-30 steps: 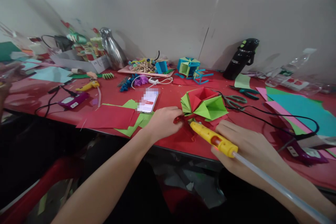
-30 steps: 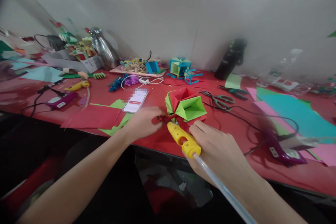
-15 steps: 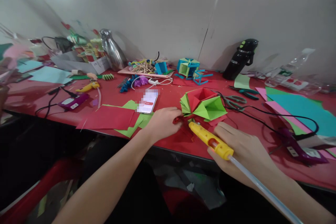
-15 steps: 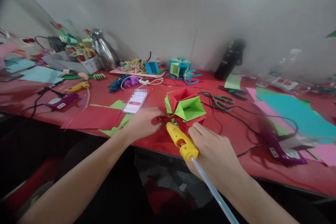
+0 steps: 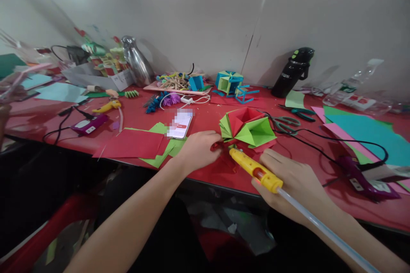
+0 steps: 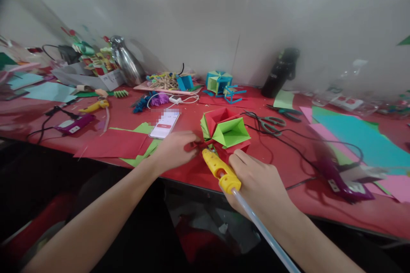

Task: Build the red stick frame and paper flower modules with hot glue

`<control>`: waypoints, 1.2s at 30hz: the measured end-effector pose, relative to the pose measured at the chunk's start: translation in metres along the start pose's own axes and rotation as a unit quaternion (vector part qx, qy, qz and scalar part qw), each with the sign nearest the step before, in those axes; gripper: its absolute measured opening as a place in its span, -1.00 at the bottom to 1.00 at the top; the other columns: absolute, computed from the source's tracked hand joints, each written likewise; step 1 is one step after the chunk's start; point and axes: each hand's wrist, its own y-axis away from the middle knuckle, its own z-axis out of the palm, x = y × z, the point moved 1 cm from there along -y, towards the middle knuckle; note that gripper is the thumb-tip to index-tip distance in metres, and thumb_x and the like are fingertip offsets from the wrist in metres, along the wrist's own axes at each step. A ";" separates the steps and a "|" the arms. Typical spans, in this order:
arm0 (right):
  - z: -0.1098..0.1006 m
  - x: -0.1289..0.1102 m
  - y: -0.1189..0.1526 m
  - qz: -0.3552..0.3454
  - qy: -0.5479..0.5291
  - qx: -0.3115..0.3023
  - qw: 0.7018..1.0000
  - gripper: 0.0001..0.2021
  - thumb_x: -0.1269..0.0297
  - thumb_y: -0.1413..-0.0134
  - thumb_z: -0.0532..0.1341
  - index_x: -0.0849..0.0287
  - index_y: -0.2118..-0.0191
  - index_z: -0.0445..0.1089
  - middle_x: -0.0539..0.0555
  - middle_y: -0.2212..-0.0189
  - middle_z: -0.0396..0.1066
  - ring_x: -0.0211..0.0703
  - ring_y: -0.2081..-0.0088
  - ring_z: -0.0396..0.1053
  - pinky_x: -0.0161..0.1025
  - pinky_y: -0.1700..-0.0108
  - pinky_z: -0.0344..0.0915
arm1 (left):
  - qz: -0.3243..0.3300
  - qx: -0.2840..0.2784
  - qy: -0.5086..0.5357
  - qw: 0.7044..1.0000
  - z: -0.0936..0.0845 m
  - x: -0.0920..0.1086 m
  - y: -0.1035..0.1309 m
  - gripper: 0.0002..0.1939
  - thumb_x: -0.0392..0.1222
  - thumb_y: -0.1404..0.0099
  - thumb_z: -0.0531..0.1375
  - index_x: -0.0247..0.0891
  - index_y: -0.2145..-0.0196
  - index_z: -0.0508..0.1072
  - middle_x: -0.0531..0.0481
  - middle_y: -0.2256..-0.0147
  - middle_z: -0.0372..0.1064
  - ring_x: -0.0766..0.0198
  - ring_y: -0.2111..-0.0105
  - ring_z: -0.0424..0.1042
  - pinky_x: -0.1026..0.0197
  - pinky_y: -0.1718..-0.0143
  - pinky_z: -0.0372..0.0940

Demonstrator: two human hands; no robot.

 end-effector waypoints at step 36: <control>-0.003 -0.003 0.001 0.047 0.069 -0.041 0.996 -0.83 0.15 -0.07 0.14 0.14 0.38 0.24 0.04 0.44 0.34 -0.21 0.51 0.27 -0.26 0.53 -0.21 | 0.013 0.033 -0.003 0.999 0.003 -0.003 -0.004 -0.84 -0.23 -0.23 0.15 -0.20 0.27 0.52 -0.02 0.30 0.51 0.20 0.29 0.47 0.22 0.31 0.25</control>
